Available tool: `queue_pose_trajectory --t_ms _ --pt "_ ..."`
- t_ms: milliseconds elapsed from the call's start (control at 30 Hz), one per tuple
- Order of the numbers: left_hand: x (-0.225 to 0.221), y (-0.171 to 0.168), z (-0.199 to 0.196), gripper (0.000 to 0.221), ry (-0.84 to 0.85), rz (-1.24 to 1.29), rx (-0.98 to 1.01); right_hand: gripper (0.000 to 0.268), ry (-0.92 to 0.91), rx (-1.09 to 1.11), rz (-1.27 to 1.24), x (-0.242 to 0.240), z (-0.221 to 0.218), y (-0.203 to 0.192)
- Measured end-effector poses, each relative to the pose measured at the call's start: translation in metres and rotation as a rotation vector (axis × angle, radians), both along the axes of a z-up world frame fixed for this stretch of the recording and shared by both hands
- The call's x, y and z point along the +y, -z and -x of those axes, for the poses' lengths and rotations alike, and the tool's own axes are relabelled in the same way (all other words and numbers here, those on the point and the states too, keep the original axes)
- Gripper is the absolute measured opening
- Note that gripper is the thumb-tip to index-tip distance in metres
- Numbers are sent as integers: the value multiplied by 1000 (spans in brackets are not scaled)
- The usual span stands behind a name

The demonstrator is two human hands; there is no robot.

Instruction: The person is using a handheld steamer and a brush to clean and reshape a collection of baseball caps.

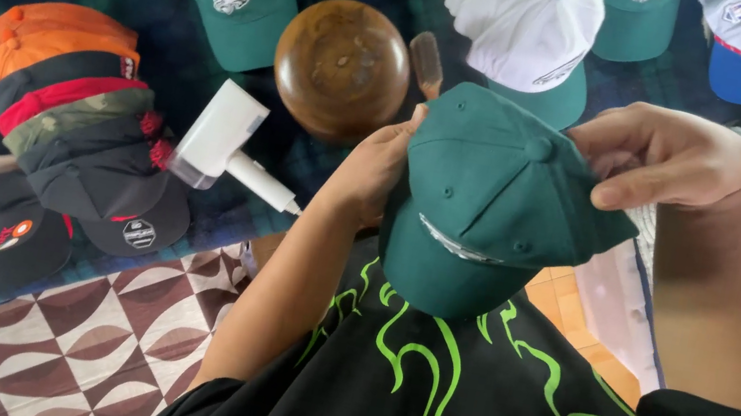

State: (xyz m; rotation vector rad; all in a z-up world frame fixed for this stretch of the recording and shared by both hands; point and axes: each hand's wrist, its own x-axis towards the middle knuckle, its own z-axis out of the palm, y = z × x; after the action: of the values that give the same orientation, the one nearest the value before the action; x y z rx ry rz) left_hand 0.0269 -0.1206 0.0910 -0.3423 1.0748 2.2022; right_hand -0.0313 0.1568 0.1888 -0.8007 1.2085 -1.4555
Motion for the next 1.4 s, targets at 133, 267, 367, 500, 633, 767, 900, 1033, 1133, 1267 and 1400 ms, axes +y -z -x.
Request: queue_pose_trajectory --t_ms 133,267,367,500,633,767,900,1033,1133,1267,1400 --pt "40 11 22 63 -30 114 17 53 -2 -298 179 33 27 27" --pt "90 45 57 46 -121 142 231 82 137 -142 -131 78 64 35" --pt "137 42 83 38 -213 351 368 58 182 266 -593 111 87 7" --pt "202 72 111 40 -256 443 289 46 326 517 -729 179 122 21" --pt "265 80 125 81 -5 502 85 48 329 402 -904 234 151 49" --pt "320 122 120 107 141 513 -322 37 398 158 -948 263 180 82" --pt "352 120 134 104 101 408 -278 47 391 459 -843 285 220 143" --pt "379 168 163 103 -3 335 -428 46 194 735 -1043 262 259 156" --pt "394 188 182 100 -153 325 -417 42 253 982 -911 274 296 206" --pt "398 177 185 84 -321 288 -341 37 442 941 -801 277 309 219" --pt "391 169 180 67 -299 406 -190 35 517 848 -740 284 314 220"
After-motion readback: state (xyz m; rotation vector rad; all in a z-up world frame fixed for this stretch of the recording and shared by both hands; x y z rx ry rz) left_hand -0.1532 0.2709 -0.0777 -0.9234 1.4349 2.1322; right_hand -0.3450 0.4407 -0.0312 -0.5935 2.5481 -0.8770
